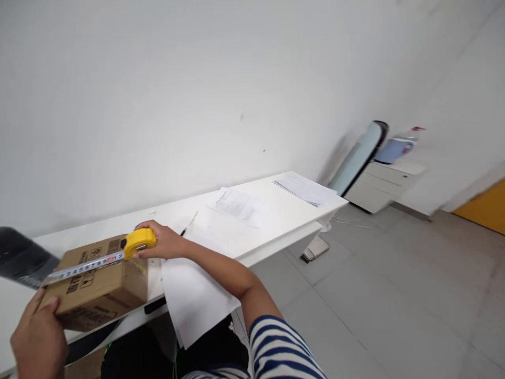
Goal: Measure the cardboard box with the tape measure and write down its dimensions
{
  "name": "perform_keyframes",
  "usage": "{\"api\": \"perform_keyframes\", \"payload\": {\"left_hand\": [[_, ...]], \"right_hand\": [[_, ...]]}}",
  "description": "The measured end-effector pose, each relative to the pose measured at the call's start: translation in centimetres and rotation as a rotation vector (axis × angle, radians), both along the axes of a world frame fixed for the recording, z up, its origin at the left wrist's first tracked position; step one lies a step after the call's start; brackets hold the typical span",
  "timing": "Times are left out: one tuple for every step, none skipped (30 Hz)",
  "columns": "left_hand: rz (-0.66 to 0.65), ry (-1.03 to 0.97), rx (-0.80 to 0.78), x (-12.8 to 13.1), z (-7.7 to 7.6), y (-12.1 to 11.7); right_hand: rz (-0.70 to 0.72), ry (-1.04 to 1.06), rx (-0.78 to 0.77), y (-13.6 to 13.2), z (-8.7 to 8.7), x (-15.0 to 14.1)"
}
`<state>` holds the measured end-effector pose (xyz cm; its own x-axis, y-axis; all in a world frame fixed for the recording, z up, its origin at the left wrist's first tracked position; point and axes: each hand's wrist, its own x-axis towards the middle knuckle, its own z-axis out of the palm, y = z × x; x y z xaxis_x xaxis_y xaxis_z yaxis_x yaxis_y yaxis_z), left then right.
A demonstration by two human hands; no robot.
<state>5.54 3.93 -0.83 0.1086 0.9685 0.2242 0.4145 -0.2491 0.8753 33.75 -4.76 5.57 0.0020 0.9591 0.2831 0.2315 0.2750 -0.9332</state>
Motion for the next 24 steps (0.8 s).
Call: {"api": "perform_keyframes", "payload": {"left_hand": [[0.071,-0.04,0.034,0.3,0.1,0.1],[0.118,-0.082,0.056,0.6,0.3,-0.1],[0.164,-0.12,0.072,1.0,0.7,-0.5],[0.175,-0.144,0.077,1.3,1.1,-1.0],[0.158,-0.155,0.066,1.6,1.5,-1.6],[0.158,-0.173,0.06,1.8,1.8,-2.1],[0.165,-0.186,0.073,1.9,2.0,-2.5],[0.147,-0.189,0.086,1.9,2.0,-2.8],[0.125,-0.202,0.098,1.8,1.9,-3.0],[0.088,-0.211,0.098,1.7,1.8,-3.1],[0.062,-0.224,0.098,1.5,1.5,-3.2],[0.043,-0.241,0.107,1.4,1.3,-3.2],[0.013,-0.244,0.106,1.3,1.1,-3.3],[0.009,-0.249,0.107,1.2,1.0,-3.4],[0.006,-0.251,0.106,1.3,0.9,-3.6],[0.008,-0.252,0.104,1.3,0.9,-3.8],[0.013,-0.256,0.102,1.4,1.0,-3.9],[0.018,-0.26,0.099,1.4,1.1,-4.0],[0.022,-0.267,0.095,1.4,1.2,-4.1],[0.026,-0.273,0.09,1.4,1.3,-4.2],[0.034,-0.279,0.087,1.3,1.3,-4.2],[0.042,-0.281,0.083,1.2,1.3,-4.2],[0.053,-0.283,0.08,1.1,1.3,-4.3],[0.068,-0.285,0.079,1.1,1.2,-4.3]], "right_hand": [[-0.008,-0.006,-0.001,0.0,0.1,0.1],[-0.02,-0.01,0.006,0.0,0.1,0.1],[-0.029,-0.012,0.017,0.0,0.0,0.1],[-0.032,-0.011,0.029,-0.1,-0.3,-0.1],[-0.031,-0.007,0.044,-0.2,-0.6,-0.3],[-0.029,-0.001,0.056,-0.3,-1.0,-0.5],[-0.036,0.002,0.073,-0.5,-1.5,-0.8],[-0.048,0.0,0.098,-0.6,-2.0,-0.9],[-0.07,-0.017,0.106,-0.7,-2.5,-1.0],[-0.101,-0.042,0.113,-0.7,-3.0,-1.0],[-0.131,-0.069,0.115,-0.7,-3.4,-0.9],[-0.16,-0.092,0.117,-0.7,-3.8,-0.8],[-0.169,-0.102,0.111,-0.8,-4.0,-0.7],[-0.169,-0.11,0.114,-0.9,-4.1,-0.6],[-0.174,-0.12,0.125,-1.0,-4.1,-0.6],[-0.186,-0.133,0.143,-1.2,-4.1,-0.6],[-0.205,-0.151,0.167,-1.4,-4.0,-0.8],[-0.23,-0.17,0.192,-1.5,-3.9,-0.9],[-0.262,-0.185,0.211,-1.4,-3.7,-1.2],[-0.298,-0.188,0.225,-1.3,-3.6,-1.4],[-0.341,-0.173,0.234,-1.0,-3.4,-1.6],[-0.389,-0.136,0.243,-0.6,-3.3,-1.8],[-0.447,-0.08,0.254,-0.2,-3.2,-1.9],[-0.509,-0.013,0.27,0.1,-3.1,-1.9]]}}
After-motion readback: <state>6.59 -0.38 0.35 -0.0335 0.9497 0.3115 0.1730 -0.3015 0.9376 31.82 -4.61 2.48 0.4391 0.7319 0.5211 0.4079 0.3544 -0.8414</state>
